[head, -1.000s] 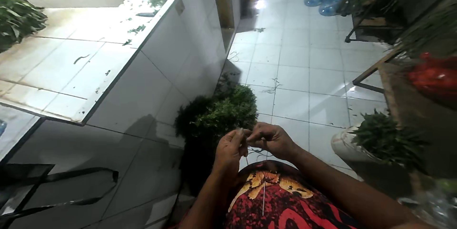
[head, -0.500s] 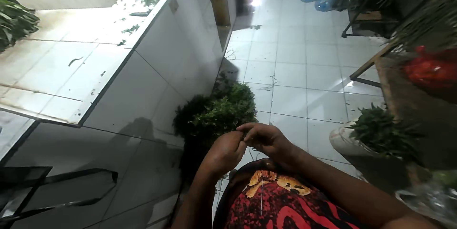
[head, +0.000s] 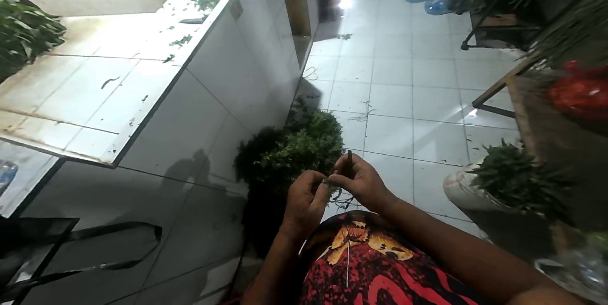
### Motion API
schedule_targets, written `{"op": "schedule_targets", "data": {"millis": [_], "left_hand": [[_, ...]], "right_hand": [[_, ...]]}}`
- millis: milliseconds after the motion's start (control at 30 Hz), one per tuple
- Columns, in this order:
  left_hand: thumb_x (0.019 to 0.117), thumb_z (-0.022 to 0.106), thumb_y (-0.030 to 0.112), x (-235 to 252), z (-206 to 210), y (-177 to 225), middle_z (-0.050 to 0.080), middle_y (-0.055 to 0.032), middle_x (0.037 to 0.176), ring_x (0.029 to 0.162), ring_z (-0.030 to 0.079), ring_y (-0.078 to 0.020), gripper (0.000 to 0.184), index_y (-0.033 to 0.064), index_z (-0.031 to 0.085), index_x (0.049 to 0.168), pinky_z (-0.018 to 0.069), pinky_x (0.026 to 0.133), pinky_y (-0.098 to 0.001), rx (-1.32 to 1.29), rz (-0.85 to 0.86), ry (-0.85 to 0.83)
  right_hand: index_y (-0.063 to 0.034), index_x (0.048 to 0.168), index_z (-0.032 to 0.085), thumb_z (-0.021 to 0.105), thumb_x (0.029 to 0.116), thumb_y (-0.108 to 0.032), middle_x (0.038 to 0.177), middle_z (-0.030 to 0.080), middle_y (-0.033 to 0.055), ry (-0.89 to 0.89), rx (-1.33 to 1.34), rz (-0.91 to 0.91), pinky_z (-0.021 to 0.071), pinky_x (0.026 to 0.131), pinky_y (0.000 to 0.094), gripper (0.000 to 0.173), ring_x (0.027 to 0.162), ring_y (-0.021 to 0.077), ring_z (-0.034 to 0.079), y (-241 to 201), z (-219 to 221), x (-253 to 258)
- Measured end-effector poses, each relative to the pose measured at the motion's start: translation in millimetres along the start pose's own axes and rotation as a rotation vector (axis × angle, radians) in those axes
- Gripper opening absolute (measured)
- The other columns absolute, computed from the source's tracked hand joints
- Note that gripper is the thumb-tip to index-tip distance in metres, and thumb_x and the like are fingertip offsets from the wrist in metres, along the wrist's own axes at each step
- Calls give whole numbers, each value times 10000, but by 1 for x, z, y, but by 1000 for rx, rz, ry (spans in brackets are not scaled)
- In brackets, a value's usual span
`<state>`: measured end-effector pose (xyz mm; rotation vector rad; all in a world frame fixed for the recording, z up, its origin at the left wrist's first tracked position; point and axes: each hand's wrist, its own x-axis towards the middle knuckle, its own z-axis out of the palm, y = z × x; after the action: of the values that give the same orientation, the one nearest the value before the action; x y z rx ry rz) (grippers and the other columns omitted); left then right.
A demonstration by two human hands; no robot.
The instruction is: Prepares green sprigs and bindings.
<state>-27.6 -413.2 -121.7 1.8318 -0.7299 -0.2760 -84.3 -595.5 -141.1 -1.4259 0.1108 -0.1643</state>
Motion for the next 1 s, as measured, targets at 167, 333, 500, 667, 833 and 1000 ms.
{"op": "schedule_targets", "data": {"millis": [167,333,500,667,833,1000], "left_hand": [[991,556,100,1,-2,3,674,-29,838,668,635,-116,150,36,688,1024,566,610,-271,-100,-71,-10],[995,588,104,3,-4,4,701,-35,844,689,660,-127,140,39,711,1017,582,636,-275,-127,-152,-6],[998,603,163,2,-1,-1,698,3,939,777,664,-68,156,87,732,1041,590,706,-240,94,-99,2],[959,607,192,4,8,-1,690,34,899,772,649,-31,146,116,730,981,577,714,-222,296,-105,100],[950,644,126,6,10,-5,702,6,898,751,674,-84,104,79,688,1031,600,681,-263,46,-109,82],[915,657,92,1,18,-8,715,-10,976,822,691,-66,155,59,730,1048,621,730,-245,153,45,207]], "right_hand": [[-64,1047,765,717,976,-192,927,753,12,-46,-149,-120,600,769,248,154,808,74,699,4,-2,0],[-41,1091,754,748,945,-163,980,765,42,-116,-117,-71,623,807,295,191,854,116,725,1,-3,0],[-130,1063,773,671,988,-215,950,755,-35,-35,-359,-78,602,765,235,153,815,39,698,12,-4,0],[-98,1056,729,601,1020,-214,899,713,-10,-56,-333,-66,567,737,234,176,789,50,660,11,-3,0],[-47,1066,647,570,1040,-185,798,591,5,-222,272,265,386,527,211,160,593,54,468,6,-8,0],[-31,1056,716,689,987,-199,816,654,37,-67,226,300,414,526,212,183,600,63,510,7,-6,1]]}}
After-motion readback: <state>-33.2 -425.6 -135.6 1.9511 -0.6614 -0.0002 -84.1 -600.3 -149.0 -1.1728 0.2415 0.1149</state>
